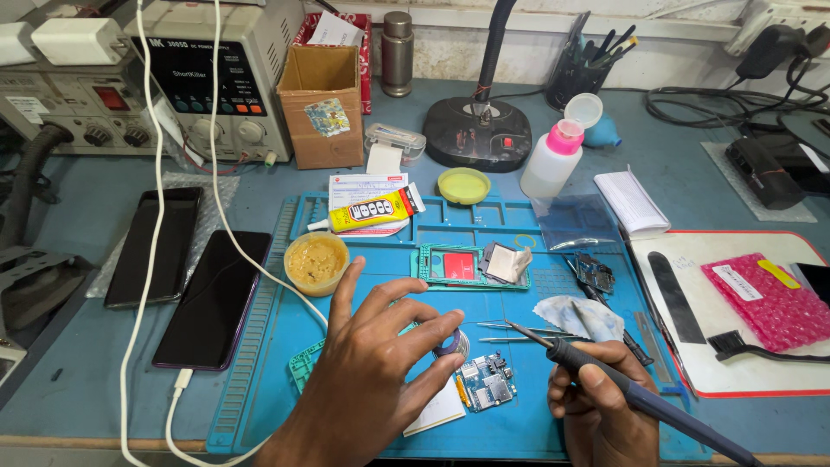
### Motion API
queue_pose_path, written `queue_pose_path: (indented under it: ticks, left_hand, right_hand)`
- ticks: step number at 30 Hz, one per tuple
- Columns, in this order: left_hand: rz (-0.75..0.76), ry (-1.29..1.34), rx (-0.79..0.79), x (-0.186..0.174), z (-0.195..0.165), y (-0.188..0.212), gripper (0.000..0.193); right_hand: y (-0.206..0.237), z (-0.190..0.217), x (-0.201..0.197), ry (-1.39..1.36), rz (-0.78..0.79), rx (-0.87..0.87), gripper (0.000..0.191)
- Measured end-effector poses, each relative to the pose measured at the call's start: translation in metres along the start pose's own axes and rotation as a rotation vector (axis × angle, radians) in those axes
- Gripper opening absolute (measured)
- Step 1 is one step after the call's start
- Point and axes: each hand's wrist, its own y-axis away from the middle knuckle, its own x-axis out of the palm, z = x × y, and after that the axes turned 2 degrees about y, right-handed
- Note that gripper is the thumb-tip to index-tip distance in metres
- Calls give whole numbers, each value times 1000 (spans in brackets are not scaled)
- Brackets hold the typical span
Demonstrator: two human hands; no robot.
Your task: The person solders a connector on a disassembled phone motherboard resting on a repair mat, holding the board steady with one hand while applying a soldering iron with the other. They dip the iron in flux from a container, clean the tip, and continue soldering the board's edge connector.
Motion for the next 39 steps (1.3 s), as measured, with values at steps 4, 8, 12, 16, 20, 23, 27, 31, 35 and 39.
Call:
queue_pose_path:
  ticks: [4,8,12,16,20,23,27,31,35,39]
  left_hand:
    - [5,3,1,-1,-1,-2,31]
    - [11,3,2,-2,-3,-3,30]
    - [2,-23,17,-5,-2,-3,31]
    - [-11,-41,4,-8,1,0,31]
    - [-16,-67,12,-7,1,0,31]
    - [-19,-85,38,-6,-2,1,29]
    - [-18,-77,46,-6,-3,0,30]
    - [-18,-88,39,-7,-5,-2,30]
    - [-14,-85,38,-9,-6,-2,29]
    - [-14,-84,40,-8,-6,-2,30]
  right_hand:
    - [-1,-2,-1,-3,16,-7,35]
    - [-3,-4,-5,-21,59,-37,32]
    - [-4,-7,-10,-39,80,-59,30]
    - [-7,-10,-15,-69,77,-57,30]
    - [-8,-11,-18,-50,71,-53,30]
    - [-7,-13,-19,11,51,-63,29]
    - [-2,-16,-20,7,72,-136,31]
    - [-1,-17,-21,-2,126,-181,30]
    - [-1,-17,-20,-14,138,-205,30]
    - [-1,-18,-21,-28,142,-217,29]
